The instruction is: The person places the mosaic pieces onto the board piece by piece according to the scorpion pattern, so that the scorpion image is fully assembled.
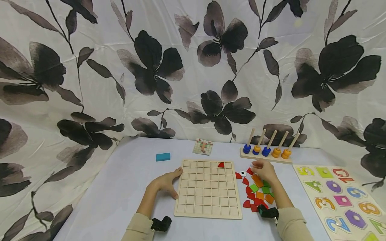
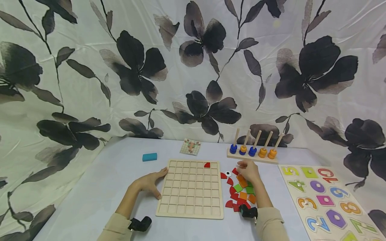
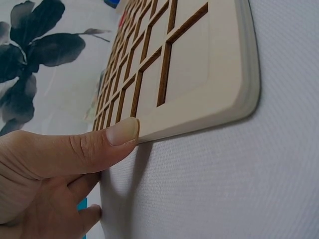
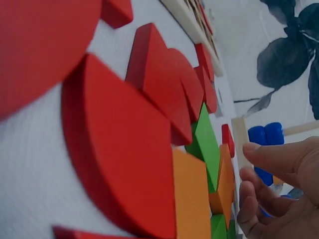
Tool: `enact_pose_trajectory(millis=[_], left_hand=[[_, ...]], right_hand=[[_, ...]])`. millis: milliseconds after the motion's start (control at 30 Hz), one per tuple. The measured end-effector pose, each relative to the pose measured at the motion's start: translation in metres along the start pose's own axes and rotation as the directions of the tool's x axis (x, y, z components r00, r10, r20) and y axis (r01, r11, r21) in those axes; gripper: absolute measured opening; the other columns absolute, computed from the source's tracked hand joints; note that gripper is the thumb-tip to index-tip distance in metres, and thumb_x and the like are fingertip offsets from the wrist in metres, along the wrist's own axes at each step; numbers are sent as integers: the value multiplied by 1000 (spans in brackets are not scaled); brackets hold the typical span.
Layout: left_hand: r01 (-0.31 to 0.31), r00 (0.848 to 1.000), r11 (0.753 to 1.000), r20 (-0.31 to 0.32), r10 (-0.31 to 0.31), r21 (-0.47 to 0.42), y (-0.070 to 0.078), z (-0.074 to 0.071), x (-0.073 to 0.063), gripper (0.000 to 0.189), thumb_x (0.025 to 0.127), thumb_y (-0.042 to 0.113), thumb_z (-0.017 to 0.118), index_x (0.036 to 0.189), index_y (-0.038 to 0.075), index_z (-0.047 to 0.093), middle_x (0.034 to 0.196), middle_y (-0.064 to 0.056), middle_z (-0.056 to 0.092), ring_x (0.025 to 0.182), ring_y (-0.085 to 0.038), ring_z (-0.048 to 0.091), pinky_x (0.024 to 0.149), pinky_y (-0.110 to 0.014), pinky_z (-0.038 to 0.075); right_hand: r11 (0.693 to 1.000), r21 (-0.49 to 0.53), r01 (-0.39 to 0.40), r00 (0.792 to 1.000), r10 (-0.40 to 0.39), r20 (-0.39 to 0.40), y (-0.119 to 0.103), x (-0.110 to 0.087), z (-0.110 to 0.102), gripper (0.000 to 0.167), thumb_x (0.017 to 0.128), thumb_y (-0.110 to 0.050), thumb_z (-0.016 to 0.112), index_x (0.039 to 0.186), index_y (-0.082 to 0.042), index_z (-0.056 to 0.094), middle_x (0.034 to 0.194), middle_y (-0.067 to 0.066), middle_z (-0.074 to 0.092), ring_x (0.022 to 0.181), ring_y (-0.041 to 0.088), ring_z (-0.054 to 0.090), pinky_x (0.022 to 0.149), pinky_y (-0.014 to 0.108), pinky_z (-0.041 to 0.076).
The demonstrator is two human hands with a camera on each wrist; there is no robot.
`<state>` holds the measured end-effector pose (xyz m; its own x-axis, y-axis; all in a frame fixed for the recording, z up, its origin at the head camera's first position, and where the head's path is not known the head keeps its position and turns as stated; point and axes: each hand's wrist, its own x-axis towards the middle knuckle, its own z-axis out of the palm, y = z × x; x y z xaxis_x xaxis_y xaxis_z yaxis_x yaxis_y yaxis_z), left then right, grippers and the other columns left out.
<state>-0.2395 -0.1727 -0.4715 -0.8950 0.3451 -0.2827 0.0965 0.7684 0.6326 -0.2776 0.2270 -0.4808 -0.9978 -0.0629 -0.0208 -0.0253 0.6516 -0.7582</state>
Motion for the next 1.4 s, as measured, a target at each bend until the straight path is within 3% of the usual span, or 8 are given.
enact_pose_trajectory(millis=[267, 433, 567, 867, 1033, 1167, 1300, 1400], left_hand=[[-10, 1000, 1000, 5, 10, -2, -1, 0, 0, 110, 49, 4, 90, 144, -1, 34, 154, -14, 24, 141, -34, 22, 112, -49, 23], [-4, 1000, 1000, -1, 4, 8, 0, 0, 0, 109, 49, 4, 90, 144, 0, 35, 154, -14, 24, 140, -34, 23, 112, -50, 23], [-5, 1000, 1000, 1, 5, 10, 0, 0, 0, 109, 50, 4, 90, 144, 0, 35, 153, -15, 24, 140, -35, 23, 111, -50, 24], [-11, 1000, 1000, 0, 11, 16, -1, -2, -1, 107, 51, 2, 89, 143, -1, 35, 153, -15, 24, 140, -35, 23, 112, -50, 23], [-6, 1000, 1000, -1, 6, 16, -1, -1, -2, 107, 51, 3, 89, 144, 0, 35, 153, -15, 24, 140, -35, 23, 112, -50, 23], [-7, 1000, 1000, -4, 7, 15, 0, -1, -2, 107, 51, 3, 89, 144, 0, 35, 153, -15, 25, 140, -35, 23, 111, -50, 24], [-10, 1000, 1000, -5, 10, 8, 0, -1, -3, 108, 50, 3, 89, 144, 0, 35, 153, -15, 25, 140, -35, 23, 112, -50, 23], [-15, 1000, 1000, -7, 15, 7, 1, -1, -3, 107, 50, 3, 89, 143, -1, 35, 153, -16, 25, 140, -35, 23, 112, -50, 23]], right_hand=[[998, -62, -9, 999, 11, 37, 1, 0, 3, 37, 80, -12, 71, 108, 12, 63, 95, 22, 65, 82, 26, 58, 79, 41, 53], [994, -109, -3, 1000, 6, 23, 0, 2, 9, 34, 80, -15, 72, 104, 8, 67, 94, 21, 65, 83, 28, 58, 80, 44, 51], [993, -113, -35, 999, 39, 35, -1, 6, 10, 30, 79, -15, 72, 100, 5, 68, 88, 15, 64, 79, 24, 55, 76, 39, 51], [1000, 12, 7, 998, -7, 62, -6, 7, 7, 21, 80, -4, 70, 95, 6, 61, 82, 11, 60, 74, 21, 53, 66, 26, 50], [992, 113, 52, 998, -54, 14, -7, 8, 11, 28, 86, -9, 65, 110, 6, 62, 98, 19, 63, 85, 27, 58, 67, 24, 52], [976, 185, 113, 993, -118, 20, -11, 9, 17, 33, 88, -9, 63, 118, 6, 60, 113, 24, 61, 95, 29, 58, 74, 23, 50], [952, 247, 182, 976, -206, 75, -19, 10, 23, 35, 89, -4, 58, 121, 10, 57, 114, 27, 59, 87, 24, 59, 73, 22, 50], [938, 281, 205, 965, -241, 100, -24, 10, 28, 31, 90, -2, 55, 118, 11, 58, 106, 27, 60, 78, 20, 58, 68, 23, 50]])
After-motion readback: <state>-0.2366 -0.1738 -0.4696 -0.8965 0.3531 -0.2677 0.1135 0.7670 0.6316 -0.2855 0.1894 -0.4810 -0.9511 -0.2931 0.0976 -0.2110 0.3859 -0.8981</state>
